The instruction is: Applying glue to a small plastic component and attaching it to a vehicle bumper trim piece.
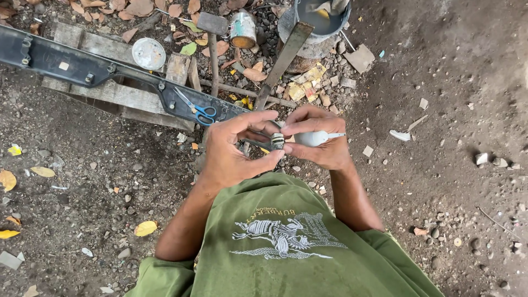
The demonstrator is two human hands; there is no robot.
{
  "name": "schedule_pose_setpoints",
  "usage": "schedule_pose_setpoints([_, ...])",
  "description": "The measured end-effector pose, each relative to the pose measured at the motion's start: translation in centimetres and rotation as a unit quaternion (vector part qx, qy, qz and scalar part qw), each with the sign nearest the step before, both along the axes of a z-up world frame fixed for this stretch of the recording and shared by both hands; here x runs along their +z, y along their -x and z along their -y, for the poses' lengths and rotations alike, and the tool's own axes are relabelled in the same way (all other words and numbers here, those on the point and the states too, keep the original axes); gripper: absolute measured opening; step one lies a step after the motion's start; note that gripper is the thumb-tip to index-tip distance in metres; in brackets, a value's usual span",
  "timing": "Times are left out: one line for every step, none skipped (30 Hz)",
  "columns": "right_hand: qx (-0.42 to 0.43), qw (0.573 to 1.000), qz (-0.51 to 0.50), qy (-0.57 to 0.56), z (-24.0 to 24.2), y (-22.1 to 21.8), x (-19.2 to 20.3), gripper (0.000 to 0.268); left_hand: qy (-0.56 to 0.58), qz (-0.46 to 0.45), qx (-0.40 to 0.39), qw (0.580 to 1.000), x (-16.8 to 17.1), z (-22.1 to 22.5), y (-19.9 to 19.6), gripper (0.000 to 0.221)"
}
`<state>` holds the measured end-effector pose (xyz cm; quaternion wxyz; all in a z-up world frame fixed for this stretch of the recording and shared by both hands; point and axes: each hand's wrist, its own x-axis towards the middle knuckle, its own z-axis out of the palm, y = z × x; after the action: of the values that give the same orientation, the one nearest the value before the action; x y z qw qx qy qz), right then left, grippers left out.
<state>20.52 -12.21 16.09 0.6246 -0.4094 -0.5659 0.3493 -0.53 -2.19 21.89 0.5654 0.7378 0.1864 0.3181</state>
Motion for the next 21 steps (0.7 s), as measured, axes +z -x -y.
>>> schedule_pose_setpoints([0.000,1.000,-0.001,0.001,0.1,0.1,0.0,0.038,0.001,-0.001,0.000,1.000,-0.8,-0.1,0.0,0.058])
schedule_pose_setpoints([-0.001,1.000,-0.003,0.003,0.2,0.2,-0.1,0.036,0.042,0.026,-0.012,0.999,-1.5,-0.2,0.0,0.059])
schedule_pose_setpoints([-0.002,1.000,-0.006,0.005,0.2,0.3,-0.1,0.035,0.084,0.053,-0.025,0.995,-2.3,-0.3,0.0,0.061])
schedule_pose_setpoints([-0.003,1.000,-0.006,0.006,0.2,0.3,-0.4,0.035,0.084,0.052,-0.025,0.995,-3.0,-0.5,0.0,0.061])
schedule_pose_setpoints([0.005,0.997,-0.081,0.012,0.0,0.4,-0.7,0.027,0.122,0.077,-0.041,0.989,-3.7,-0.8,0.0,0.063])
schedule_pose_setpoints([0.012,0.988,-0.155,0.017,-0.2,0.5,-1.0,0.025,0.160,0.103,-0.057,0.980,-4.4,-1.1,0.0,0.065])
schedule_pose_setpoints([0.014,0.988,-0.154,0.017,-0.4,0.1,-2.7,0.025,0.160,0.103,-0.055,0.980,-4.9,-1.2,0.0,0.065])
schedule_pose_setpoints([-0.019,0.971,-0.233,0.054,-0.7,-0.3,-4.5,0.027,0.226,0.124,-0.070,0.964,-5.4,-1.2,0.0,0.065])
schedule_pose_setpoints([-0.052,0.945,-0.309,0.090,-0.9,-0.7,-6.3,0.038,0.291,0.145,-0.084,0.942,-5.9,-1.3,0.0,0.065])
schedule_pose_setpoints([-0.050,0.945,-0.309,0.091,-1.4,-1.5,-9.5,0.038,0.291,0.146,-0.083,0.942,-6.2,-1.3,0.0,0.065])
schedule_pose_setpoints([-0.111,0.921,-0.316,0.200,-1.7,-2.2,-12.6,0.039,0.323,0.157,-0.085,0.929,-6.5,-1.2,-0.1,0.065])
schedule_pose_setpoints([-0.168,0.881,-0.319,0.308,-2.1,-3.0,-15.8,0.041,0.355,0.167,-0.087,0.916,-6.7,-1.2,-0.1,0.065])
schedule_pose_setpoints([-0.167,0.881,-0.318,0.308,-2.0,-2.6,-15.7,0.041,0.355,0.168,-0.087,0.916,-6.9,-1.2,-0.1,0.065])
schedule_pose_setpoints([-0.153,0.863,-0.311,0.366,-1.8,-2.3,-15.6,0.033,0.385,0.185,-0.094,0.899,-7.1,-1.2,-0.2,0.065])
schedule_pose_setpoints([-0.136,0.843,-0.302,0.424,-1.9,-1.9,-15.6,0.035,0.413,0.203,-0.100,0.882,-7.3,-1.3,-0.1,0.065])
schedule_pose_setpoints([-0.134,0.843,-0.300,0.425,-1.5,-2.1,-14.8,0.035,0.412,0.204,-0.097,0.883,-7.2,-1.4,-0.1,0.065])
schedule_pose_setpoints([-0.098,0.854,-0.302,0.412,-1.0,-2.1,-14.2,0.039,0.439,0.208,-0.106,0.868,-7.2,-1.4,0.0,0.067])
schedule_pose_setpoints([-0.062,0.863,-0.303,0.398,-0.5,-2.1,-13.6,0.045,0.465,0.212,-0.115,0.852,-7.2,-1.4,0.1,0.069])
schedule_pose_setpoints([-0.061,0.863,-0.304,0.399,-0.1,-2.2,-11.8,0.045,0.465,0.211,-0.114,0.852,-6.5,-1.4,0.3,0.069])
schedule_pose_setpoints([-0.016,0.888,-0.284,0.361,0.2,-2.3,-10.0,0.050,0.427,0.194,-0.110,0.876,-5.9,-1.3,0.4,0.074])
schedule_pose_setpoints([0.029,0.909,-0.264,0.322,0.6,-2.4,-8.2,0.056,0.388,0.175,-0.108,0.898,-5.2,-1.4,0.5,0.078])
